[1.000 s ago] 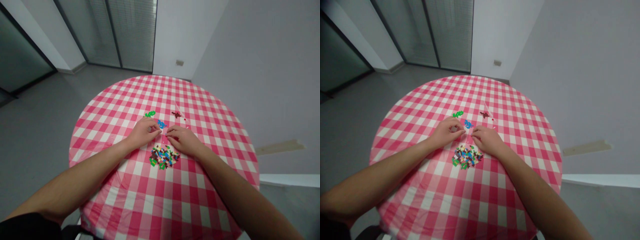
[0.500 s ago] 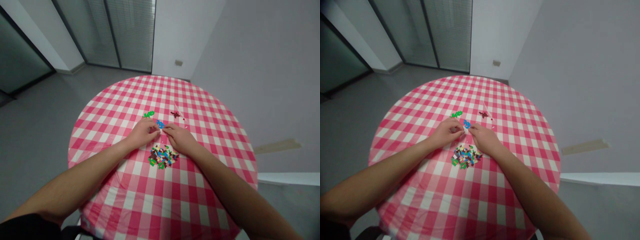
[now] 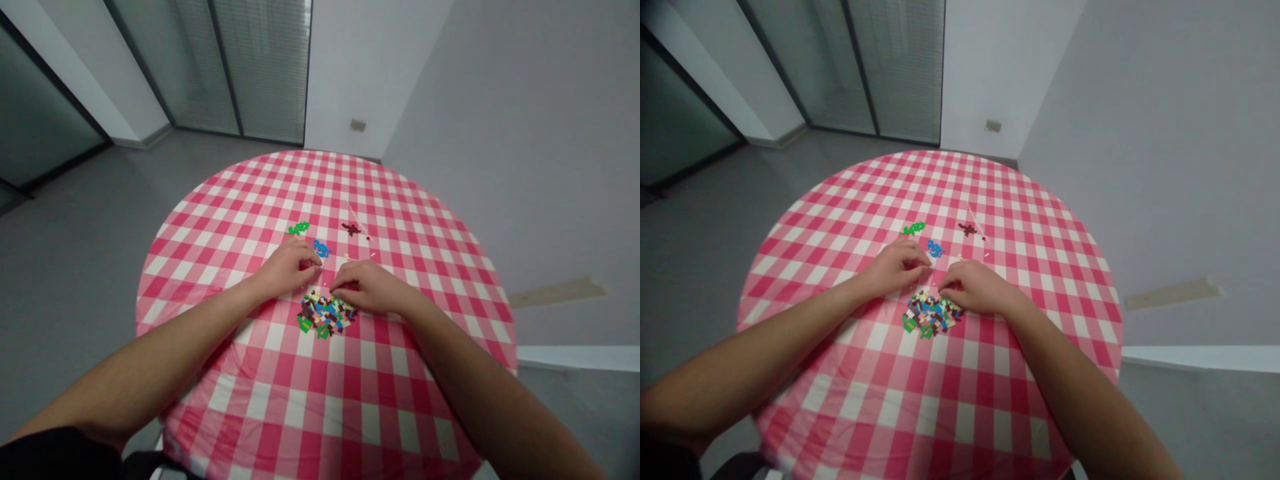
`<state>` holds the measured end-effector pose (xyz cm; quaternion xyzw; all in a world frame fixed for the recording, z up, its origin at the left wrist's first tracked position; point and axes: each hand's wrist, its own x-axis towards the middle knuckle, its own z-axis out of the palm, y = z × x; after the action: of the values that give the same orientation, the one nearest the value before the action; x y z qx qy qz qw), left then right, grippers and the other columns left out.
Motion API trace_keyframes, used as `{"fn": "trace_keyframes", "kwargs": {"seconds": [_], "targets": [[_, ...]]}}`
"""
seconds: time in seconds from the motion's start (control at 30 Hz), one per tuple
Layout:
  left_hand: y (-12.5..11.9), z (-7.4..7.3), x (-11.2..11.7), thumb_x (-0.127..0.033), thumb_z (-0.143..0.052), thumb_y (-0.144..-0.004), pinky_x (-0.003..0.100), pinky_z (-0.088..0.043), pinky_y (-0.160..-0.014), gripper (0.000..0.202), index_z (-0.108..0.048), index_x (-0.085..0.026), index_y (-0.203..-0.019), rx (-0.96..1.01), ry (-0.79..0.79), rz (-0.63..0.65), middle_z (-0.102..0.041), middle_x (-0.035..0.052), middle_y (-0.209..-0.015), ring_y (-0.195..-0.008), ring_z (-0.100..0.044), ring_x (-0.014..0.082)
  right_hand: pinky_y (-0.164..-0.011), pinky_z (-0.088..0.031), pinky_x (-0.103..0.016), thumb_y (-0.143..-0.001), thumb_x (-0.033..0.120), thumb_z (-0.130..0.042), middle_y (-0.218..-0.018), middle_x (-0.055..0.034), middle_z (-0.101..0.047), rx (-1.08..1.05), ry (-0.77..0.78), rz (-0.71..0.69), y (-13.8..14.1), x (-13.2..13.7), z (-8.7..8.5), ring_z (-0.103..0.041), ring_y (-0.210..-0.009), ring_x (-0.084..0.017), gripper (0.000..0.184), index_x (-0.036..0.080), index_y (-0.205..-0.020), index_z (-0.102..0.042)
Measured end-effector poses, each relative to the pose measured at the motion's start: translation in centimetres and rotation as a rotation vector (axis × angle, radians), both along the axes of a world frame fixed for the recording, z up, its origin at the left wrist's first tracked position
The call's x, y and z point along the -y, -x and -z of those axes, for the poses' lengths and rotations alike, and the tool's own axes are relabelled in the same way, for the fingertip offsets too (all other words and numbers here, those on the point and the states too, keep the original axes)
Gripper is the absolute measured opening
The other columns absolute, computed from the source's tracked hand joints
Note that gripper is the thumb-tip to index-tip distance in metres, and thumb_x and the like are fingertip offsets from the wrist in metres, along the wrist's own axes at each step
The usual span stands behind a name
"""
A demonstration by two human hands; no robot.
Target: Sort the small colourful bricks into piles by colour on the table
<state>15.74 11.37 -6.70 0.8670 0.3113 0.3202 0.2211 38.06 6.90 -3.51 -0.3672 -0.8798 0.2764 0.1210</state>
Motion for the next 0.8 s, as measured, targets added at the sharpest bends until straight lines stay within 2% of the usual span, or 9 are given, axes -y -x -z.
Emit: {"fn": "trace_keyframes", "kwargs": {"seconds": [0.3, 0.6, 0.7, 0.8], "targets": [[-0.15, 0.14, 0.19, -0.012, -0.062, -0.080, 0.039, -0.048, -0.083, 0.013, -0.072, -0.020, -0.079, 0.013, 0.025, 0.049, -0.072, 0.0037, -0.082, -0.083, -0.063, 0.0198, -0.073, -0.048, -0.027, -0.082, 0.013, -0.061, -0.086, -0.0040, -0.073, 0.057, 0.008, -0.019, -0.06, 0.12, -0.18, -0.065, -0.077, -0.015, 0.017, 0.020, -0.086, -0.076], [-0.27, -0.29, 0.51, -0.010, -0.062, -0.081, 0.035, -0.045, -0.084, 0.014, -0.074, -0.018, -0.082, -0.007, 0.022, 0.094, -0.072, 0.0036, -0.084, -0.082, -0.063, 0.0175, -0.067, -0.044, -0.025, -0.072, 0.009, -0.062, -0.077, -0.0029, -0.070, 0.032, 0.044, 0.023, 0.26, 0.51, -0.21, -0.061, -0.070, -0.014, 0.013, 0.016, -0.077, -0.071], [-0.25, -0.24, 0.50, -0.011, -0.062, -0.081, 0.035, -0.045, -0.084, 0.014, -0.073, -0.018, -0.082, -0.002, 0.000, 0.104, -0.071, 0.0032, -0.083, -0.082, -0.063, 0.0170, -0.067, -0.044, -0.025, -0.075, 0.010, -0.062, -0.077, -0.0033, -0.070, -0.047, 0.046, 0.042, 0.12, 0.30, -0.10, -0.061, -0.070, -0.014, 0.011, 0.016, -0.077, -0.071], [-0.27, -0.34, 0.60, -0.012, -0.063, -0.083, 0.033, -0.044, -0.082, 0.012, -0.073, -0.019, -0.082, -0.010, 0.001, 0.130, -0.070, 0.0021, -0.082, -0.081, -0.062, 0.0162, -0.068, -0.045, -0.026, -0.082, 0.019, -0.061, -0.077, -0.0038, -0.069, -0.139, 0.055, 0.100, -0.16, -0.06, 0.07, -0.061, -0.071, -0.014, 0.010, 0.016, -0.080, -0.071]]}}
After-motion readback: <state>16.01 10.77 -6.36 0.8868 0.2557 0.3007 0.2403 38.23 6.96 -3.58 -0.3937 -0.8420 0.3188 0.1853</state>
